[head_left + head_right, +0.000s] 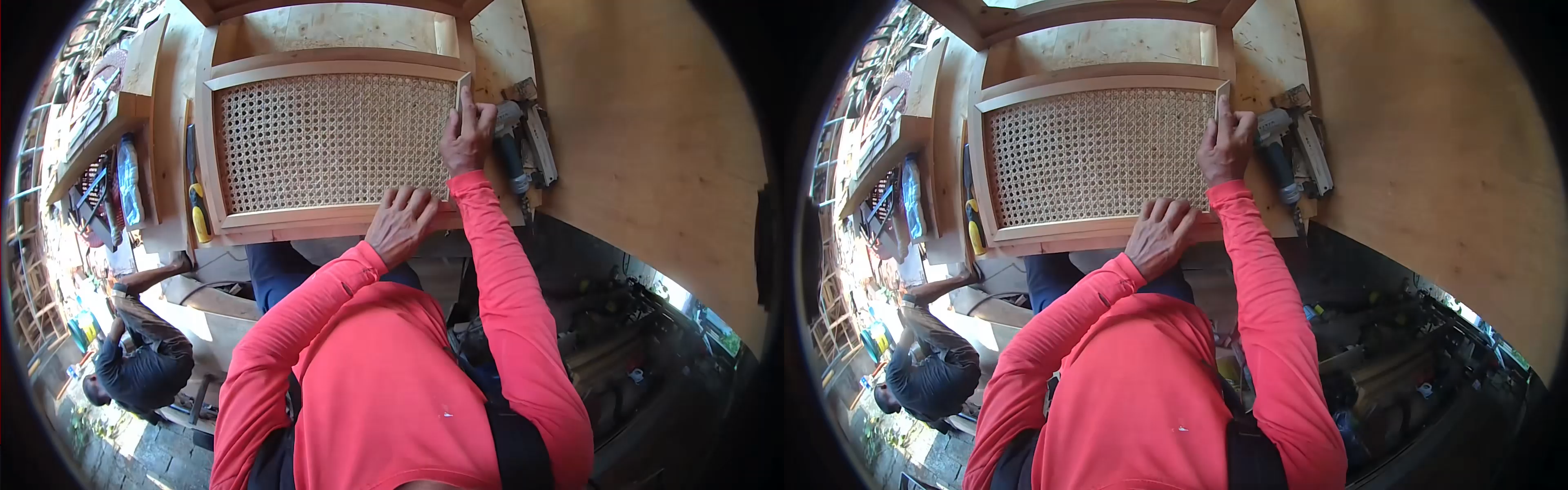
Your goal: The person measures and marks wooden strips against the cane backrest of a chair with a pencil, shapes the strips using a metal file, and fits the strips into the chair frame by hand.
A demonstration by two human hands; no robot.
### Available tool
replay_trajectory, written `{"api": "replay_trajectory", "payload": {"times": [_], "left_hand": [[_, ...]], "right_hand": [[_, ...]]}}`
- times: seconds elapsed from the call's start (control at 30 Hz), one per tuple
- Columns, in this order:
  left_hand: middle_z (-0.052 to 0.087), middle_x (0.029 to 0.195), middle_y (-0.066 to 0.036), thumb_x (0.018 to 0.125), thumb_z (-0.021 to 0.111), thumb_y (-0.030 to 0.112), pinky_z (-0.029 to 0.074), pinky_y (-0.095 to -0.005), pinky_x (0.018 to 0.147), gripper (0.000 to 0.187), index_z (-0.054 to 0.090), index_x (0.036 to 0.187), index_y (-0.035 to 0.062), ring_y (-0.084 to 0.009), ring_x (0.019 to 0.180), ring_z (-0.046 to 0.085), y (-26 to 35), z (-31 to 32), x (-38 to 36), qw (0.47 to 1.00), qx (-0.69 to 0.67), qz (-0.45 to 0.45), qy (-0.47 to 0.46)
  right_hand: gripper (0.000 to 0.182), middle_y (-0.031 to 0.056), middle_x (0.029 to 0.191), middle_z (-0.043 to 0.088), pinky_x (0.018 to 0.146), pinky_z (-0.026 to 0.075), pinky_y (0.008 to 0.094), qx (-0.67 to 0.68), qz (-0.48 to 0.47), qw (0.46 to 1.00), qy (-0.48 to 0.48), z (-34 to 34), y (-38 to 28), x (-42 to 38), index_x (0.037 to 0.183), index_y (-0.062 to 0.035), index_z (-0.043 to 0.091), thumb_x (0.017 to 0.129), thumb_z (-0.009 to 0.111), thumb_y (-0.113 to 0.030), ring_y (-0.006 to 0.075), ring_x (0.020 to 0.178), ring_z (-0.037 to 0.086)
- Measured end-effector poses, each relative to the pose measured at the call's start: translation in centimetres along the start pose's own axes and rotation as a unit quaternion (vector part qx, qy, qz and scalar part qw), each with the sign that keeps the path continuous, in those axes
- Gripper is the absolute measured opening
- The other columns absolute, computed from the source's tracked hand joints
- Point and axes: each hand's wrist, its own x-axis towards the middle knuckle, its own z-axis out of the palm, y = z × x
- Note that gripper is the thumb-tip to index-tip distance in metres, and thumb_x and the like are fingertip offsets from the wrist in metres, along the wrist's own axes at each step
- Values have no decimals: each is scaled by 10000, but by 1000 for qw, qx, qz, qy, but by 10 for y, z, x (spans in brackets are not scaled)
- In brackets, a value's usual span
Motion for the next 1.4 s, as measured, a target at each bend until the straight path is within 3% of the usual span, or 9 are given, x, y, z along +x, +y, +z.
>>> {"api": "replay_trajectory", "payload": {"times": [0.2, 0.47, 0.57, 0.73, 0.93, 1.13, 1.4], "left_hand": [[621, 1251, -122, 893, 618, 205, 461, -463, 990, 437, 639, 1305, 60, -308, 1133, 590, -6, 17, 1, 999, 27, 24, -14], [619, 1224, -128, 878, 624, 209, 459, -444, 1000, 425, 640, 1277, 60, -304, 1126, 594, -11, 20, 1, 998, 39, 48, -22], [614, 1213, -125, 877, 627, 212, 454, -443, 1013, 404, 636, 1253, 66, -302, 1133, 592, -8, 17, 0, 998, 36, 45, -26], [605, 1220, -117, 876, 634, 211, 449, -447, 1030, 405, 629, 1257, 73, -299, 1153, 583, -9, 17, -1, 998, 32, 47, -17], [603, 1209, -116, 865, 645, 205, 450, -443, 1031, 417, 626, 1261, 77, -299, 1153, 583, -8, 17, 0, 998, 28, 39, -29], [601, 1200, -113, 854, 649, 197, 452, -443, 1030, 427, 627, 1262, 73, -301, 1153, 580, -9, 17, 0, 999, 25, 39, -28], [603, 1219, -132, 849, 644, 191, 460, -449, 1018, 426, 633, 1254, 57, -314, 1139, 581, -10, 18, 0, 999, 17, 39, -18]], "right_hand": [[617, 169, 1057, 504, 841, 513, 492, -12, 5, 1000, -2, 1, -1, -2, 1522, -82, 610, 919, 743, -70, 361, 936, 566], [644, 173, 1034, 514, 853, 520, 491, -34, 64, 996, -61, -9, -12, -2, 1544, -113, 610, 915, 745, -76, 361, 926, 574], [638, 176, 1021, 524, 855, 515, 494, 29, 100, 994, -33, -14, -17, 5, 1544, -104, 614, 919, 737, -72, 360, 918, 579], [612, 180, 1020, 533, 806, 526, 481, 40, 77, 996, -35, -32, -17, 9, 1517, -99, 642, 912, 731, -71, 353, 896, 588], [609, 155, 1001, 547, 793, 531, 467, -27, 71, 994, -77, -21, -10, -9, 1498, -137, 665, 899, 760, -84, 349, 870, 607], [599, 156, 1004, 550, 814, 540, 489, -78, 48, 994, -60, -9, -6, -1, 1505, -153, 666, 917, 775, -123, 364, 900, 636], [647, 136, 1013, 504, 824, 514, 474, 2, 45, 998, -50, -16, -11, -3, 1557, -135, 606, 935, 782, -182, 344, 891, 577]]}}
